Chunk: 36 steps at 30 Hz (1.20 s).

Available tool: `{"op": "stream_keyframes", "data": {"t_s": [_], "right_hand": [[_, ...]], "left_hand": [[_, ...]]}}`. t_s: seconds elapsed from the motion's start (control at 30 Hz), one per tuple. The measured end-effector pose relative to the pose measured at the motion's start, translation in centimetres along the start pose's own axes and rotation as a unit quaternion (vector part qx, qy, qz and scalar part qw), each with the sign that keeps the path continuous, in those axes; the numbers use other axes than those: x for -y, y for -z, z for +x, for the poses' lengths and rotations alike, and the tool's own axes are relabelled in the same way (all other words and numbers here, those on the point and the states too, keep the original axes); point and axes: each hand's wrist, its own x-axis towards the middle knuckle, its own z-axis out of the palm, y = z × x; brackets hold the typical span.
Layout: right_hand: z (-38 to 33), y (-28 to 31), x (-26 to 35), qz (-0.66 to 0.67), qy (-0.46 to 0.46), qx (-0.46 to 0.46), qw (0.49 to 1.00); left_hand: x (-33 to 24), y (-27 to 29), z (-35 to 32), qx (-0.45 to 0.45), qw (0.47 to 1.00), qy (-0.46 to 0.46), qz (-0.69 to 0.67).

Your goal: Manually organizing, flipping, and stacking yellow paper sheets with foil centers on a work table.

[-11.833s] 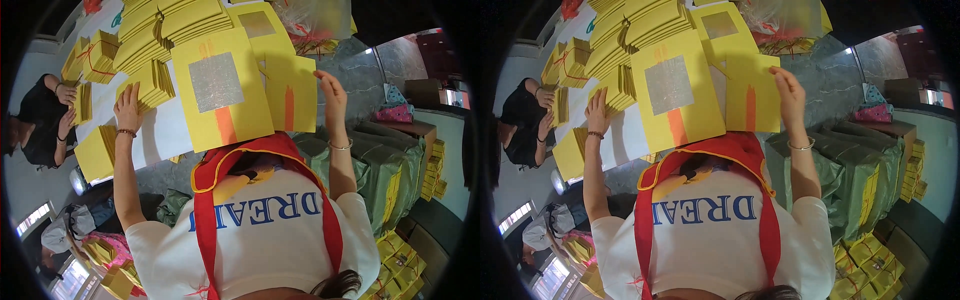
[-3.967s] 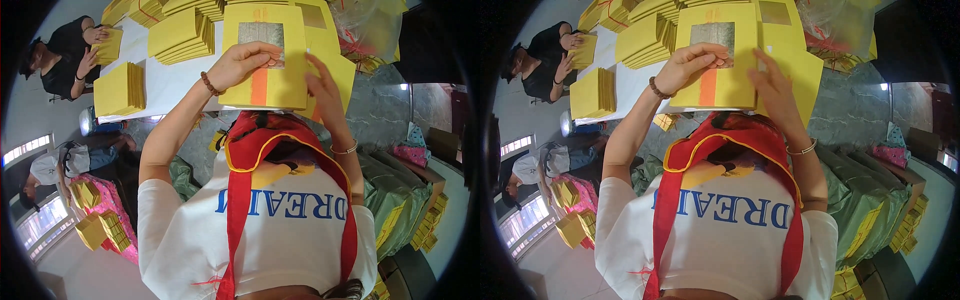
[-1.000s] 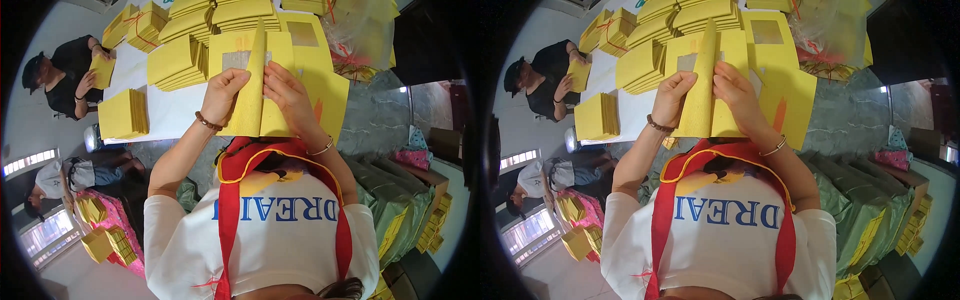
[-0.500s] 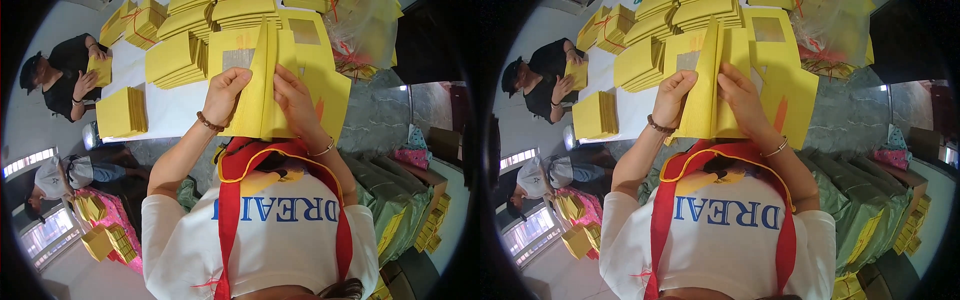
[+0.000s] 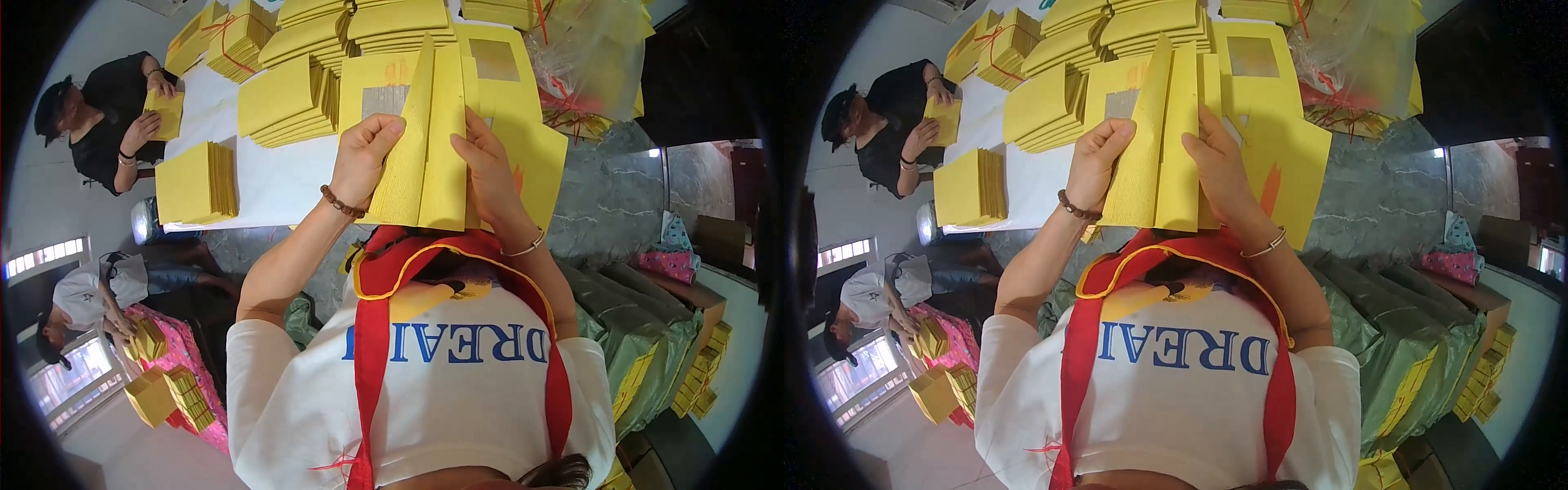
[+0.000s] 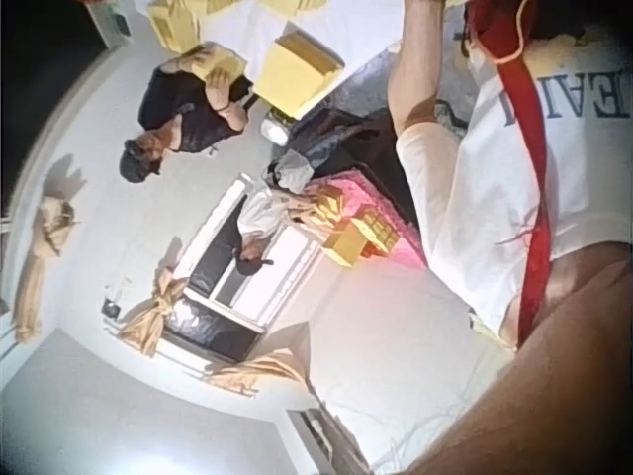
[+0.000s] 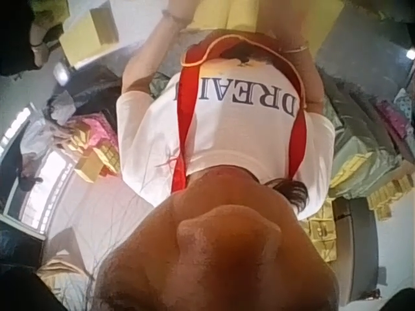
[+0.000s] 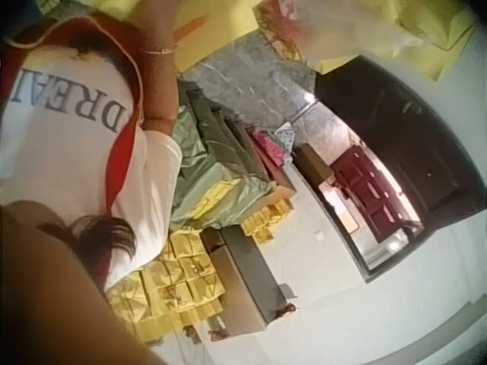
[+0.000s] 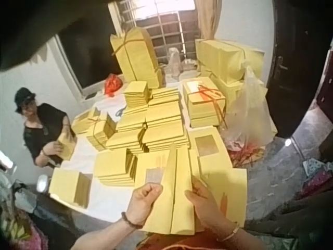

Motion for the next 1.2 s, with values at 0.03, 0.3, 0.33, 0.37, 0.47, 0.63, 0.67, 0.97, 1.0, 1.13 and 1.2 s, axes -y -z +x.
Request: {"op": "stream_keyframes", "data": {"t_s": [0.03, 0.3, 0.33, 0.37, 0.47, 0.63, 0.67, 0.97, 1.0, 1.13, 1.2], "right_hand": [[0.08, 0.31, -0.14, -0.046, 0.012, -0.013, 0.999], [-0.13, 0.48, 0.19, -0.212, 0.062, -0.010, 0.975], [-0.03, 0.56, 0.09, -0.246, 0.070, -0.010, 0.967], [0.05, 0.60, 0.00, -0.279, 0.078, -0.010, 0.957], [0.14, 0.56, -0.25, -0.238, 0.073, -0.020, 0.968], [-0.09, 0.42, 0.42, -0.248, 0.017, -0.003, 0.969], [-0.09, 0.40, 0.44, -0.252, 0.018, 0.001, 0.967], [0.14, 0.74, -0.10, -0.217, 0.008, -0.005, 0.976], [0.12, 0.65, -0.07, -0.217, 0.008, -0.004, 0.976], [0.02, 0.34, 0.22, -0.205, 0.004, -0.007, 0.979], [0.00, 0.21, 0.26, -0.196, 0.001, -0.004, 0.981]], "left_hand": [[-0.19, -0.15, -0.13, -0.005, 1.000, -0.002, -0.005], [-0.63, 0.25, -0.68, -0.033, 0.997, -0.006, -0.066], [-0.59, 0.24, -0.65, -0.035, 0.997, -0.008, -0.064], [-0.58, 0.24, -0.60, -0.037, 0.997, -0.009, -0.063], [-0.28, 0.39, -0.30, -0.035, 0.998, -0.029, -0.031], [-0.67, 0.15, -0.49, -0.024, 0.997, 0.001, -0.074], [-0.82, 0.03, -0.53, -0.019, 0.995, 0.015, -0.096], [-0.48, 0.07, -0.09, -0.021, 0.993, 0.001, -0.113], [-0.43, 0.13, -0.09, -0.021, 0.993, 0.001, -0.113], [-0.70, -0.16, -0.09, -0.022, 0.993, 0.010, -0.112], [-0.71, -0.12, -0.16, -0.024, 0.993, 0.017, -0.118]]}}
